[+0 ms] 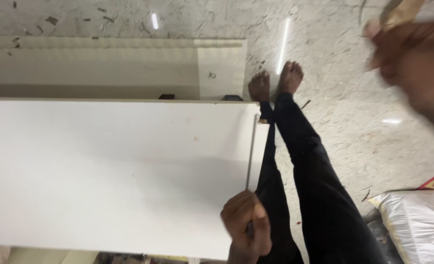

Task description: The person uses a metal straight edge and a utility knife to score and cut a white sheet material resting on a black stool. They repeatedly score the edge and then snap off a section of the sheet.

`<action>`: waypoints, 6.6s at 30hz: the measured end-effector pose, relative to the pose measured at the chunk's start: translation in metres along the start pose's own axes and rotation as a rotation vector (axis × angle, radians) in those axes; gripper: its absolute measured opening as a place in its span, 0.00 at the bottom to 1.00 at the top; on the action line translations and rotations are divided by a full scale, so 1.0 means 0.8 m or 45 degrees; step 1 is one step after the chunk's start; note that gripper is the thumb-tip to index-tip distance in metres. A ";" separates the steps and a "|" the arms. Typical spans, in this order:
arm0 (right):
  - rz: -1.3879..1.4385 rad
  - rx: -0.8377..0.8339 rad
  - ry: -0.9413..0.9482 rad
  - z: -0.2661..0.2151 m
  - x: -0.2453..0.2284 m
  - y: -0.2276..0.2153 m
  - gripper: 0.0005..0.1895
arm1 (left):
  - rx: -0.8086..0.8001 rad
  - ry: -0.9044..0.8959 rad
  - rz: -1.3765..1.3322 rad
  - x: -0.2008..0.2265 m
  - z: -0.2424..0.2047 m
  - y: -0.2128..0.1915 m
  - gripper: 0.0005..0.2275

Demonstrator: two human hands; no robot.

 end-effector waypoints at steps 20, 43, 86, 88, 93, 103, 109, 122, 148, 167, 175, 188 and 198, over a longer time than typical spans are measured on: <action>-0.409 -0.114 -1.268 -0.015 -0.151 0.159 0.33 | 0.135 0.033 0.129 -0.020 0.021 0.022 0.15; -0.226 0.142 -1.555 -0.016 -0.119 0.178 0.28 | 0.102 -0.018 0.208 -0.024 0.023 0.037 0.16; 0.379 0.556 -0.627 -0.020 -0.057 0.147 0.15 | 0.185 -0.206 -0.330 0.001 -0.022 -0.012 0.23; 0.288 0.516 -0.553 -0.008 -0.056 0.154 0.13 | 0.188 -0.249 -0.329 0.004 -0.026 -0.010 0.23; 0.296 0.420 -0.576 0.007 -0.051 0.161 0.13 | 0.184 -0.269 -0.326 0.000 -0.030 -0.006 0.22; 0.388 0.766 -0.850 -0.018 -0.044 0.175 0.10 | 0.229 -0.252 -0.335 0.006 -0.034 -0.004 0.21; 0.791 1.029 -0.550 -0.036 0.009 0.138 0.05 | 0.253 -0.235 -0.364 -0.001 -0.031 -0.002 0.21; 0.137 0.563 -0.642 -0.020 -0.048 0.163 0.11 | 0.249 -0.239 -0.330 0.004 -0.029 0.002 0.21; 0.960 0.994 0.128 -0.051 -0.014 0.167 0.11 | 0.072 -0.074 0.056 -0.008 0.011 0.029 0.21; 0.750 0.892 -0.229 -0.101 -0.074 0.171 0.06 | 0.142 -0.021 0.105 -0.013 0.014 0.029 0.18; 0.617 0.355 -1.291 -0.045 -0.121 0.139 0.10 | 0.230 -0.075 0.101 -0.015 0.011 0.036 0.18; 0.227 0.267 -1.480 0.004 -0.121 0.196 0.11 | 0.325 -0.150 0.138 -0.031 0.019 0.037 0.18; 0.123 0.164 -1.431 -0.020 -0.138 0.169 0.18 | 0.086 -0.002 0.144 0.011 0.022 0.037 0.15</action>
Point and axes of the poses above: each hand's wrist, its own z-axis towards the middle knuckle, its own y-axis out of the palm, x = y × z, the point moved 2 cm from there along z, towards the middle knuckle, and after that the axes turned 11 degrees about -y, right-handed, at the moved point
